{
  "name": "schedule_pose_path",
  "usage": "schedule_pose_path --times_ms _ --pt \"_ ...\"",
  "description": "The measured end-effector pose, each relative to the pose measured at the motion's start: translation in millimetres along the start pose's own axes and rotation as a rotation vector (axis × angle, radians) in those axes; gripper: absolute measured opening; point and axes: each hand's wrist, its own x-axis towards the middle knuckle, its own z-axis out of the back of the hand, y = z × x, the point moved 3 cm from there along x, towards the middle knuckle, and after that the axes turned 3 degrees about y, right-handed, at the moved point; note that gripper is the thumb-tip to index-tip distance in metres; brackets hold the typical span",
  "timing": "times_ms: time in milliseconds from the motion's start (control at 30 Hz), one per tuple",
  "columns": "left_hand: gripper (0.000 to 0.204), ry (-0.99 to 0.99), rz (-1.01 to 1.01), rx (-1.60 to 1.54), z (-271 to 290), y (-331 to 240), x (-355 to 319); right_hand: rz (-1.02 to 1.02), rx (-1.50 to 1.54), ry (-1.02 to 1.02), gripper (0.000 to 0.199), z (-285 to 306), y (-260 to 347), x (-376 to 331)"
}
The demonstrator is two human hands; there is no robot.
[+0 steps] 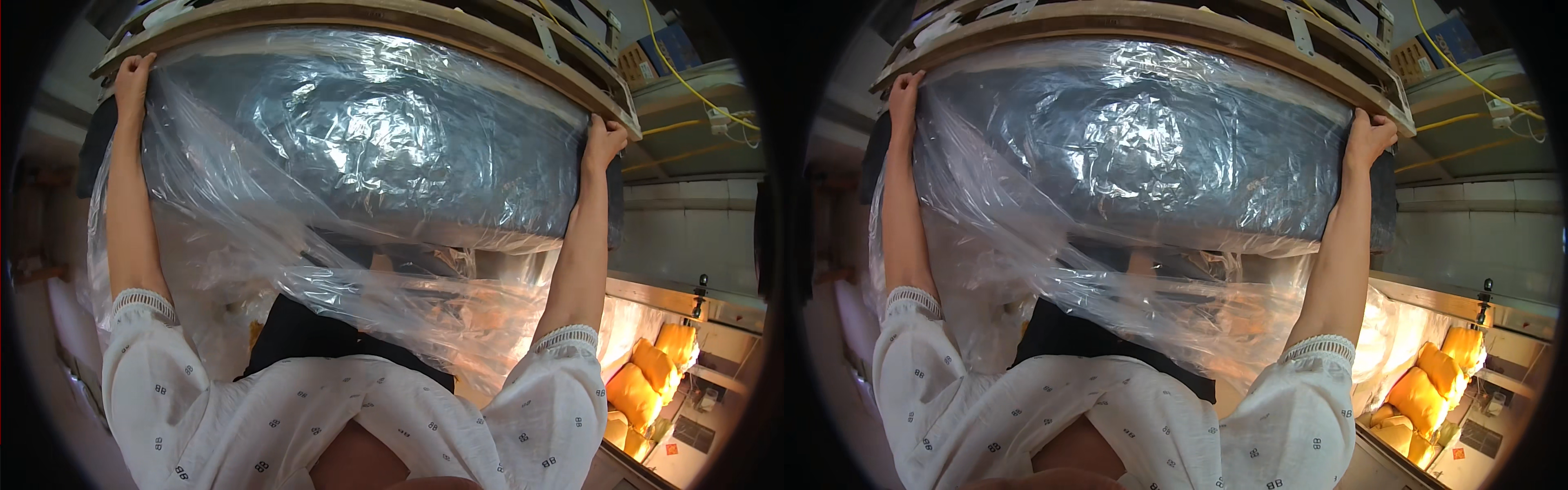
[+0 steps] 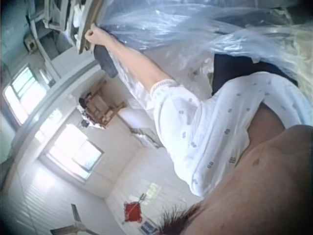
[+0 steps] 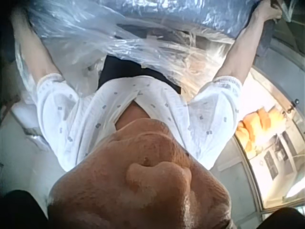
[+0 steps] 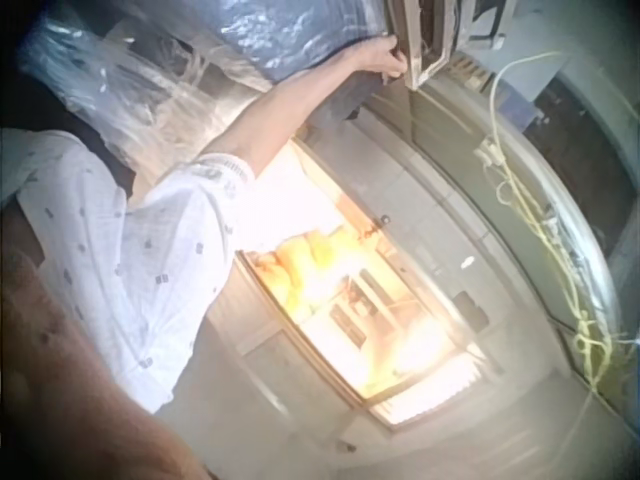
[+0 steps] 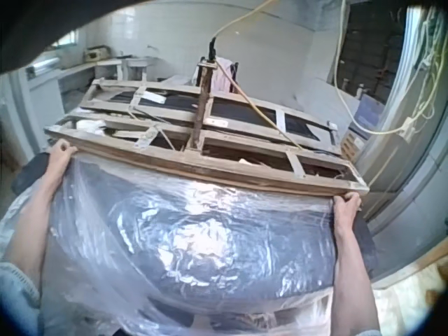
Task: Wrapping a large curved black component with clear plastic protective film.
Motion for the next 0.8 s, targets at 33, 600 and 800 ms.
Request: schedule_pose_path --times_ms 33,600,800 --pt "0.034 0.004 0.039 -0.033 4 -3 -2 0.001 -0.005 0.001 0.041 1 1 1" --pt "0.039 0.271 -0.097 -0.036 46 -43 -93 0.046 0.081 0.345 0.025 69 1 -43" --pt "0.03 0.423 -0.523 0.084 -90 -178 -139 0.689 -0.652 -0.001 0.033 162 4 -43"
